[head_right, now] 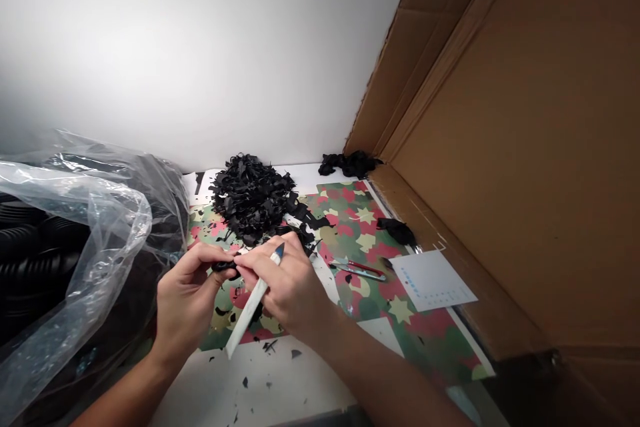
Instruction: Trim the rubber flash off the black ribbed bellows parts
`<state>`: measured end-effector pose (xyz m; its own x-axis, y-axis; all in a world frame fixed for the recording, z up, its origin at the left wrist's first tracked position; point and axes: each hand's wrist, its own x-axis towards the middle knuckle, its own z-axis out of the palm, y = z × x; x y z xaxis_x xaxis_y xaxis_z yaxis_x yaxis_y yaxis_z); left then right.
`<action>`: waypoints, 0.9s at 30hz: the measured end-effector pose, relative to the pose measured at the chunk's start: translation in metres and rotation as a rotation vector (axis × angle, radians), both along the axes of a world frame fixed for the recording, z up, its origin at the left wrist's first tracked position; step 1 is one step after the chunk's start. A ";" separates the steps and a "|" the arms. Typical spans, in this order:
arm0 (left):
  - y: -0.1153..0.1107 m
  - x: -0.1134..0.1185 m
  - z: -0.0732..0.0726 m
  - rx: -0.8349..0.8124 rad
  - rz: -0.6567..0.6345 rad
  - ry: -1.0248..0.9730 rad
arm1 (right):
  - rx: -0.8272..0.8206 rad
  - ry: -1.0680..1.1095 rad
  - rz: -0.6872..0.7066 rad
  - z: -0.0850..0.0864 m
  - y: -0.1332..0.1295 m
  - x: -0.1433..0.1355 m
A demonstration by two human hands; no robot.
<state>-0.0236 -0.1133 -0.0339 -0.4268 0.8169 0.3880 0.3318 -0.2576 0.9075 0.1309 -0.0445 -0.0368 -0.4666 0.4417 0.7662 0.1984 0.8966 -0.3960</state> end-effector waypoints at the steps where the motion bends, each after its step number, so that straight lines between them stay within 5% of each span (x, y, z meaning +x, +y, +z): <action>1: 0.000 0.000 -0.001 -0.005 0.008 0.022 | 0.016 -0.024 -0.005 0.000 0.000 0.001; 18: -0.001 -0.001 -0.003 0.018 0.013 0.047 | 0.032 -0.025 -0.118 -0.007 0.004 -0.007; 23: 0.001 0.001 0.004 0.126 -0.052 -0.061 | -0.378 0.116 -0.231 -0.010 0.027 0.004; 27: 0.003 -0.002 0.003 0.068 -0.047 -0.125 | -0.848 0.214 -0.028 -0.007 0.025 0.006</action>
